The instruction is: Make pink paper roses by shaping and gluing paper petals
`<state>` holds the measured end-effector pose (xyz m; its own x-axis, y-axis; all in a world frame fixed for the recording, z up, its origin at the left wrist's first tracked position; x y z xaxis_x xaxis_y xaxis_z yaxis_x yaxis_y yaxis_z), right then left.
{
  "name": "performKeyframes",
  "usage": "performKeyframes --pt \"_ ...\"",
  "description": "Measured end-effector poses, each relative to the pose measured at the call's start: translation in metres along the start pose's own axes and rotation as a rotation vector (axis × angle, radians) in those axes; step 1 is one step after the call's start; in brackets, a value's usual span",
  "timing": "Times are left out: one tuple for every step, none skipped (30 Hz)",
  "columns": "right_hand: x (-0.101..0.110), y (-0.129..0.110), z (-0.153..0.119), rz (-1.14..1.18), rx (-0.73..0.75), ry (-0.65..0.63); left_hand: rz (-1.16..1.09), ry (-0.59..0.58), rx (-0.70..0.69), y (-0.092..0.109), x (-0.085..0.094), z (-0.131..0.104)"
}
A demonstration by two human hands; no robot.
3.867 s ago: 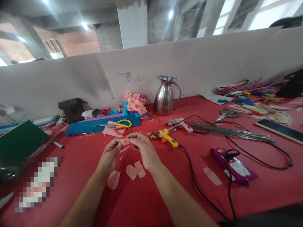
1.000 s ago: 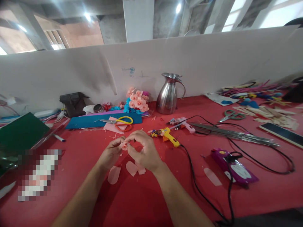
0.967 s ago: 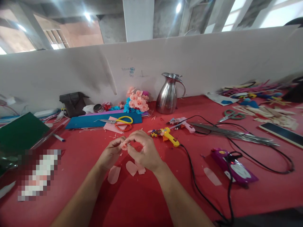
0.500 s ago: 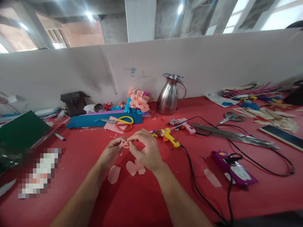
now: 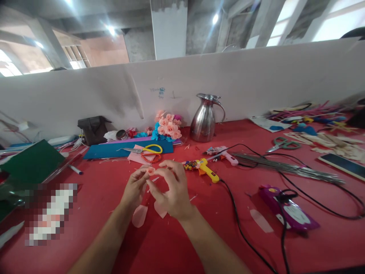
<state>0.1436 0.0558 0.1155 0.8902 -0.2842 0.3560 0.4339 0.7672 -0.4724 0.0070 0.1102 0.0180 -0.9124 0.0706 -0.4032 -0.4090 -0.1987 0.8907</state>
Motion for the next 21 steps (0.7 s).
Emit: performKeyframes --pt "-0.001 -0.001 -0.001 -0.038 0.003 0.008 -0.001 0.004 -0.012 0.001 0.000 0.000" --pt "-0.001 -0.001 -0.003 -0.075 0.008 0.020 -0.001 0.011 -0.019 0.001 0.000 0.000" --pt "-0.001 -0.002 -0.003 -0.109 0.017 0.031 0.000 0.017 -0.021 0.002 0.001 0.000" --pt "-0.001 -0.003 -0.004 -0.141 0.032 0.043 0.005 0.018 -0.021 0.002 0.001 0.000" --pt "0.000 -0.006 -0.005 -0.172 0.053 0.056 0.012 0.016 -0.019 0.002 0.000 -0.001" --pt "0.002 -0.008 -0.005 -0.205 0.077 0.070 0.019 0.011 -0.020 0.002 -0.001 -0.001" --pt "0.003 -0.011 -0.005 -0.235 0.101 0.085 0.025 0.003 -0.021 0.003 -0.002 -0.001" --pt "0.004 -0.013 -0.006 -0.264 0.122 0.098 0.030 -0.003 -0.025 0.004 -0.003 -0.002" --pt "0.005 -0.015 -0.007 -0.288 0.139 0.107 0.032 -0.006 -0.031 0.005 -0.004 -0.002" --pt "0.005 -0.016 -0.007 -0.308 0.150 0.110 0.034 -0.006 -0.033 0.006 -0.005 -0.002" --pt "0.005 -0.017 -0.008 -0.323 0.156 0.110 0.035 -0.004 -0.033 0.007 -0.005 -0.002" --pt "0.005 -0.017 -0.008 -0.332 0.161 0.109 0.037 -0.002 -0.031 0.008 -0.005 -0.002" --pt "0.005 -0.018 -0.008 -0.336 0.164 0.107 0.039 -0.001 -0.029 0.008 -0.005 -0.002" --pt "0.005 -0.018 -0.008 -0.334 0.167 0.104 0.041 -0.002 -0.026 0.008 -0.005 -0.002" --pt "0.005 -0.019 -0.008 -0.325 0.169 0.098 0.043 -0.006 -0.025 0.009 -0.006 -0.002" --pt "0.005 -0.020 -0.007 -0.308 0.170 0.092 0.044 -0.010 -0.026 0.009 -0.006 -0.002" --pt "0.005 -0.020 -0.006 -0.285 0.168 0.086 0.043 -0.014 -0.030 0.009 -0.006 -0.002" --pt "0.005 -0.020 -0.005 -0.257 0.162 0.082 0.041 -0.018 -0.033 0.010 -0.006 -0.002" --pt "0.006 -0.021 -0.004 -0.230 0.154 0.080 0.039 -0.020 -0.038 0.010 -0.006 -0.002" --pt "0.006 -0.020 -0.003 -0.206 0.145 0.078 0.038 -0.021 -0.042 0.010 -0.006 -0.002" --pt "0.006 -0.020 -0.002 -0.191 0.137 0.079 0.040 -0.018 -0.048 0.011 -0.006 -0.002"
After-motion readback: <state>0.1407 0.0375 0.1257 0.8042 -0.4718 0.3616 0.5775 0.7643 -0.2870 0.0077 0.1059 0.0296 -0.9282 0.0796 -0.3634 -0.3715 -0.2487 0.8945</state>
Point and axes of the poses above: each hand's wrist, its own z-axis towards the middle knuckle, its own x-axis out of the back of the hand, y = z × x, the point moved 9 cm from there along z, towards the middle knuckle, and after that the axes turned 3 degrees about -y, right-handed, at the moved point
